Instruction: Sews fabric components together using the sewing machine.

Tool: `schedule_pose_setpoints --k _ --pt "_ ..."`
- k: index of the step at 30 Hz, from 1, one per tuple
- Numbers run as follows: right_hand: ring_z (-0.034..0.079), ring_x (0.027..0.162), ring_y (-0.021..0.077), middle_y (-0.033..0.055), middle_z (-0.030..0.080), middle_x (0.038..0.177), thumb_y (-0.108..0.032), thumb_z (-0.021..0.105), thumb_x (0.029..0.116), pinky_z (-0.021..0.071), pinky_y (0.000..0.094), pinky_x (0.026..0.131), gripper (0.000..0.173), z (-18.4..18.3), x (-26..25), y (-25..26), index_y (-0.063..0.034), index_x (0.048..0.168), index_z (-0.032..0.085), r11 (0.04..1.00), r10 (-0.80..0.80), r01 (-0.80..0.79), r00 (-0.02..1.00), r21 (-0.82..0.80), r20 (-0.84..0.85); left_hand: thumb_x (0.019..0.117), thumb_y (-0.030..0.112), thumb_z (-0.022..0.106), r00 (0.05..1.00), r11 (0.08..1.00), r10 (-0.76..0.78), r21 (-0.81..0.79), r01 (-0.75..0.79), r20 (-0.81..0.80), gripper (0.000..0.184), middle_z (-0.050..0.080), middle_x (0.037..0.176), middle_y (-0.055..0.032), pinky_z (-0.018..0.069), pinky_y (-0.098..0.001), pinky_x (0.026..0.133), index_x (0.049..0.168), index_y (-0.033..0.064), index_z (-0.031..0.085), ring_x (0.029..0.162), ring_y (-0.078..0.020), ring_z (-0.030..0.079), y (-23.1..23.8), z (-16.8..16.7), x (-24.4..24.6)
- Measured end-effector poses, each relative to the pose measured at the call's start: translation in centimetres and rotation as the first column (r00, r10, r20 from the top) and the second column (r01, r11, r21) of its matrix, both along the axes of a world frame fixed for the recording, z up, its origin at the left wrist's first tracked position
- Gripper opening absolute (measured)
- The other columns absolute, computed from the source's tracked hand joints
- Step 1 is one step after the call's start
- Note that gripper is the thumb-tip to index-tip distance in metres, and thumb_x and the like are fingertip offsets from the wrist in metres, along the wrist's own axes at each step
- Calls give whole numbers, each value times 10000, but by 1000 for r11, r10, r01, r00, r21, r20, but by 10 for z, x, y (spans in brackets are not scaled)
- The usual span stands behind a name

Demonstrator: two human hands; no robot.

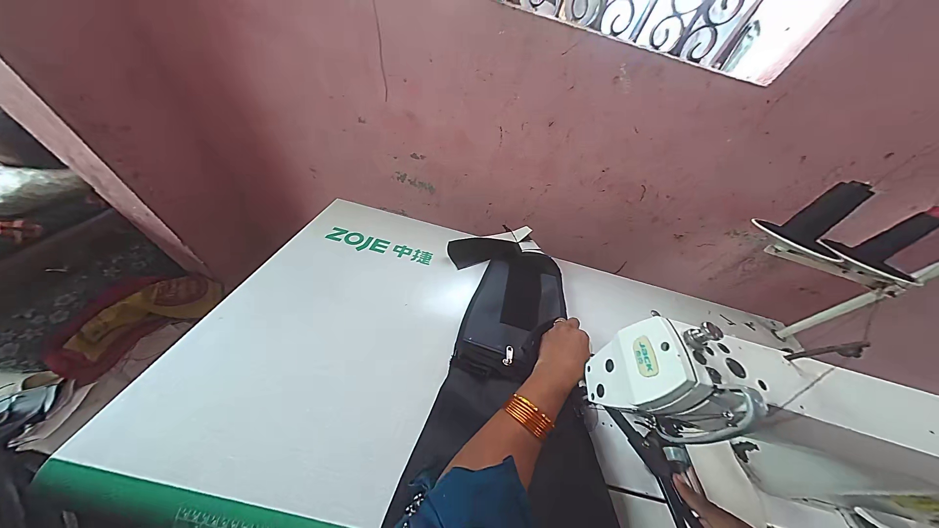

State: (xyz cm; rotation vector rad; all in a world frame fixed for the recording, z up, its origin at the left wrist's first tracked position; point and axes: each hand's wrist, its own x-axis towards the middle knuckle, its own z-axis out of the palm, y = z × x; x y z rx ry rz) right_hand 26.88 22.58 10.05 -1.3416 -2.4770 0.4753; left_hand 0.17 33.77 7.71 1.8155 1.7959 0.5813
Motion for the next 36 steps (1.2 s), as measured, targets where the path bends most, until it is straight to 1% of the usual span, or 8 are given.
schedule_pose_setpoints --k 3,5,9,20,25,29,33,36 --pt "712 868 410 330 709 1073 -178 808 813 565 537 844 619 -4 1 4 146 1304 615 1000 -10 10 1000 14 4 1059 99 459 999 999 -45 18 45 28 294 619 1318 -220 497 -528 1032 1223 -59 645 1281 -371 579 6 -5 -8" --pt "709 838 380 311 716 1053 -200 822 803 570 511 809 631 -8 -2 8 134 1301 625 998 -21 22 1000 52 -14 1079 168 456 957 1000 -15 20 9 289 302 677 1216 -207 500 -546 1018 1245 -22 621 1191 -342 645 10 -8 -21" --pt "727 835 390 297 728 1046 -183 841 775 589 532 778 575 -10 -20 12 125 1230 672 988 -27 32 999 148 -32 1064 124 513 740 986 67 71 -154 670 229 715 1011 -142 543 -387 915 1162 -41 638 944 -202 692 10 -15 -35" --pt "708 822 440 325 703 1063 -183 790 824 565 578 726 539 -12 -44 11 130 1244 662 978 -88 63 989 200 118 1024 107 564 795 987 13 121 -109 606 199 711 977 -158 529 -431 894 1102 -37 677 928 -232 683 10 -16 -35" --pt "710 817 444 319 708 1020 -163 787 823 568 580 723 517 -12 -44 10 147 1218 664 974 -81 56 991 219 109 1019 149 601 780 986 33 108 -128 624 200 706 1060 -151 491 -419 973 1116 -6 680 1040 -223 657 10 -18 -30" --pt "717 832 436 318 712 1059 -201 793 837 577 560 744 535 -7 -41 3 137 1232 666 976 -93 70 991 207 102 996 110 625 709 974 20 147 -173 705 142 685 953 -86 506 -336 874 1052 -8 680 904 -130 631 14 -27 -28" --pt "710 795 441 324 710 1019 -172 788 829 574 567 726 522 -11 -41 8 147 1224 666 976 -94 72 990 204 101 1016 141 603 766 982 22 130 -137 642 181 699 1032 -127 493 -390 951 1097 -2 681 1001 -187 650 12 -22 -29" --pt "707 904 517 351 702 1064 -129 771 842 552 636 806 492 -9 -47 15 143 1238 664 986 -76 53 986 155 150 1004 99 608 743 976 8 157 -151 669 168 695 1020 -124 497 -363 930 1094 -24 678 973 -171 642 9 -22 -30"
